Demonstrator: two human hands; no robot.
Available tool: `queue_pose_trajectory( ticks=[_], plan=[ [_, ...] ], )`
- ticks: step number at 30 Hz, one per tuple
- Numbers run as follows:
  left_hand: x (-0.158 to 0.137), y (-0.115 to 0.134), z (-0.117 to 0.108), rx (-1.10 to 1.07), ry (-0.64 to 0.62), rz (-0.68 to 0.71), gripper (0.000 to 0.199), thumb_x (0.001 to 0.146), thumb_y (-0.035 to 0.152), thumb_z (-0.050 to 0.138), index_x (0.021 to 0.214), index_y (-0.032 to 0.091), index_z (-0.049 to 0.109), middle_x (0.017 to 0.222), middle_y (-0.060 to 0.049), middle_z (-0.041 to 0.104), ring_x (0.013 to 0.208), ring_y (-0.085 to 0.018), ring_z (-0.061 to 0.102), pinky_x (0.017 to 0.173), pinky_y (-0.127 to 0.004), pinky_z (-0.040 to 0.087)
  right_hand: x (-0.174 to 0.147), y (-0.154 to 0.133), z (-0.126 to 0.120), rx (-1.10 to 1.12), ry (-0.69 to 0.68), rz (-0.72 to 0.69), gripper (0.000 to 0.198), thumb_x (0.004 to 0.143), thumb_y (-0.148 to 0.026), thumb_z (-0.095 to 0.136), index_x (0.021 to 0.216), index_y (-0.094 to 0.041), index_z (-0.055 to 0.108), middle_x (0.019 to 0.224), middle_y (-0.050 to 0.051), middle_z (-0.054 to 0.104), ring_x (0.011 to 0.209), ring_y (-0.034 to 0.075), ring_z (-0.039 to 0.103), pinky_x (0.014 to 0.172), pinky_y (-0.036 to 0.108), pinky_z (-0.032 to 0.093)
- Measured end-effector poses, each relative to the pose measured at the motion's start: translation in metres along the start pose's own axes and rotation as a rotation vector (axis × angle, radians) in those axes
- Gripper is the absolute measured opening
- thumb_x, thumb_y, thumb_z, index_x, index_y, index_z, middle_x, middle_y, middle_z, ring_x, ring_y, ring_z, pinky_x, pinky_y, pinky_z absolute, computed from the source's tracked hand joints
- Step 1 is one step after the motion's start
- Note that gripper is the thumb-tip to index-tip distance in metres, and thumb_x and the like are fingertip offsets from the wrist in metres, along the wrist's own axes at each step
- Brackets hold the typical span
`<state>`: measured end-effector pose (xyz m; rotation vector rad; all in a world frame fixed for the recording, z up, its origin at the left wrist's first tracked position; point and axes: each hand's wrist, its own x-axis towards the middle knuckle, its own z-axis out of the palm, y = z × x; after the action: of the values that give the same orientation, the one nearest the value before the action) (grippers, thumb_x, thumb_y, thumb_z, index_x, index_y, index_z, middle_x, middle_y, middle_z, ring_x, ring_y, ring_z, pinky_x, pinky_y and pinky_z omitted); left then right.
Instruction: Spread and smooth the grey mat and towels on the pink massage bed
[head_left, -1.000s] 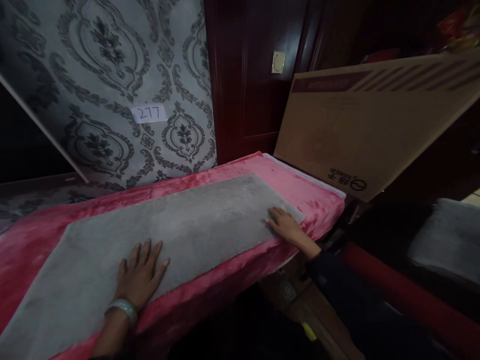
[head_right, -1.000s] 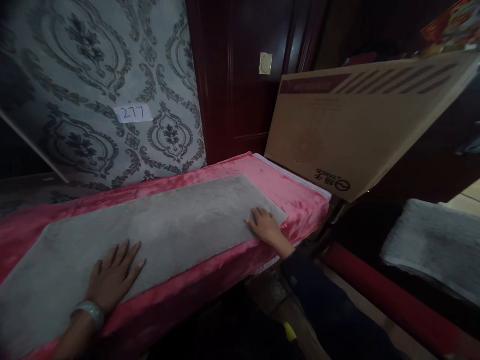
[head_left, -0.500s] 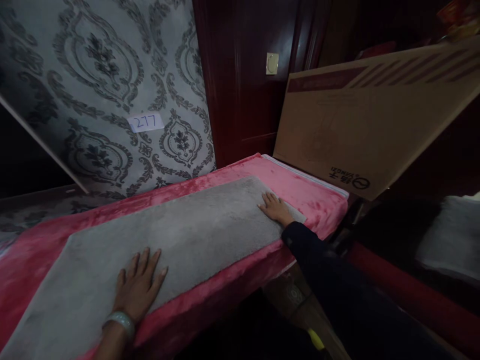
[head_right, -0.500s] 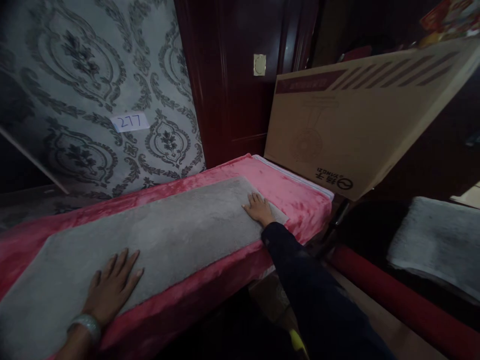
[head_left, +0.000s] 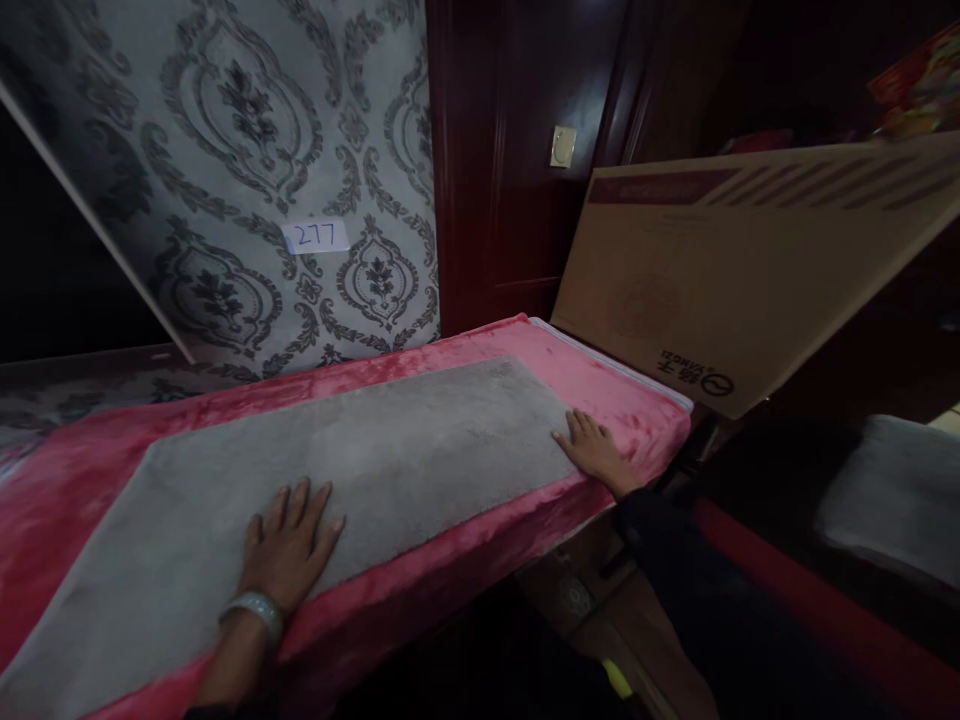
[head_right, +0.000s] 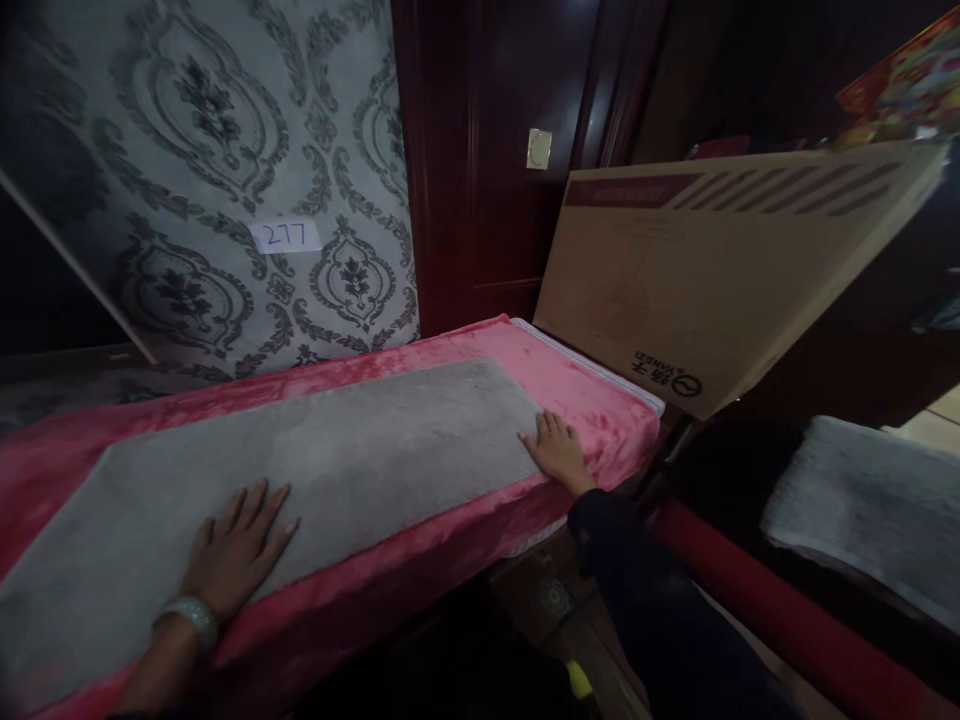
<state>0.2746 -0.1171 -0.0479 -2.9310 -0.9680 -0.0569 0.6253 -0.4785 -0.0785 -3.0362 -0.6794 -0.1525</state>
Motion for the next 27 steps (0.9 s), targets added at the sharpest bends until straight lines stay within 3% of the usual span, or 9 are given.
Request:
queue_pose_trajectory(
  ticks=[4,8,15,20,24,27],
  plan=[
    [-0.002,0.000,0.001,-0.022,0.022,0.005,0.064,0.097,0.046,0.034,0.156,0.023,0.041,0.166,-0.011,0.029,0.155,-0.036,0.021,0.119,-0.064,0.022,-0.007,0.016,0.005,-0.009,-0.017,0.006,0.067,0.103,-0.050,0.028,0.158,-0.012,0.035,0.164,0.019,0.030,0.152,0.028,0.026,0.117,0.053,0.031],
    [-0.001,0.001,0.002,-0.042,0.034,0.007,0.063,0.096,0.046,0.035,0.155,0.024,0.043,0.166,-0.011,0.029,0.155,-0.036,0.021,0.119,-0.064,0.021,0.008,0.013,-0.011,0.000,-0.084,-0.013,0.068,0.100,-0.053,0.033,0.155,-0.014,0.039,0.163,0.020,0.032,0.152,0.032,0.026,0.114,0.060,0.032],
    [-0.004,-0.002,0.002,-0.073,0.016,-0.012,0.063,0.097,0.046,0.037,0.155,0.025,0.042,0.167,-0.010,0.027,0.156,-0.035,0.018,0.121,-0.064,0.019,0.059,-0.067,-0.058,0.128,-0.087,-0.160,0.071,0.102,-0.053,0.035,0.161,-0.013,0.027,0.168,0.018,0.019,0.155,0.029,0.019,0.120,0.052,0.026],
    [0.014,-0.013,-0.006,-0.255,-0.003,0.035,0.067,0.094,0.051,0.041,0.151,0.017,0.049,0.162,-0.014,0.037,0.152,-0.033,0.031,0.121,-0.055,0.031,0.084,-0.119,-0.067,0.197,-0.104,-0.187,0.069,0.102,-0.046,0.038,0.161,-0.012,0.025,0.168,0.018,0.016,0.155,0.029,0.015,0.121,0.050,0.023],
    [0.067,0.023,-0.031,-0.362,0.114,0.211,0.068,0.095,0.051,0.041,0.150,0.011,0.049,0.158,-0.014,0.045,0.148,-0.026,0.039,0.123,-0.041,0.032,0.098,-0.140,-0.065,0.238,-0.101,-0.192,0.068,0.103,-0.045,0.035,0.160,-0.008,0.025,0.168,0.019,0.018,0.155,0.029,0.015,0.121,0.050,0.023],
    [0.110,0.072,-0.048,-0.331,0.127,0.283,0.062,0.096,0.045,0.042,0.148,0.011,0.051,0.157,-0.016,0.046,0.147,-0.027,0.041,0.122,-0.047,0.033,0.107,-0.148,-0.061,0.248,-0.061,-0.170,0.067,0.104,-0.046,0.030,0.160,-0.008,0.028,0.167,0.019,0.020,0.155,0.030,0.017,0.121,0.051,0.023]
  ],
)
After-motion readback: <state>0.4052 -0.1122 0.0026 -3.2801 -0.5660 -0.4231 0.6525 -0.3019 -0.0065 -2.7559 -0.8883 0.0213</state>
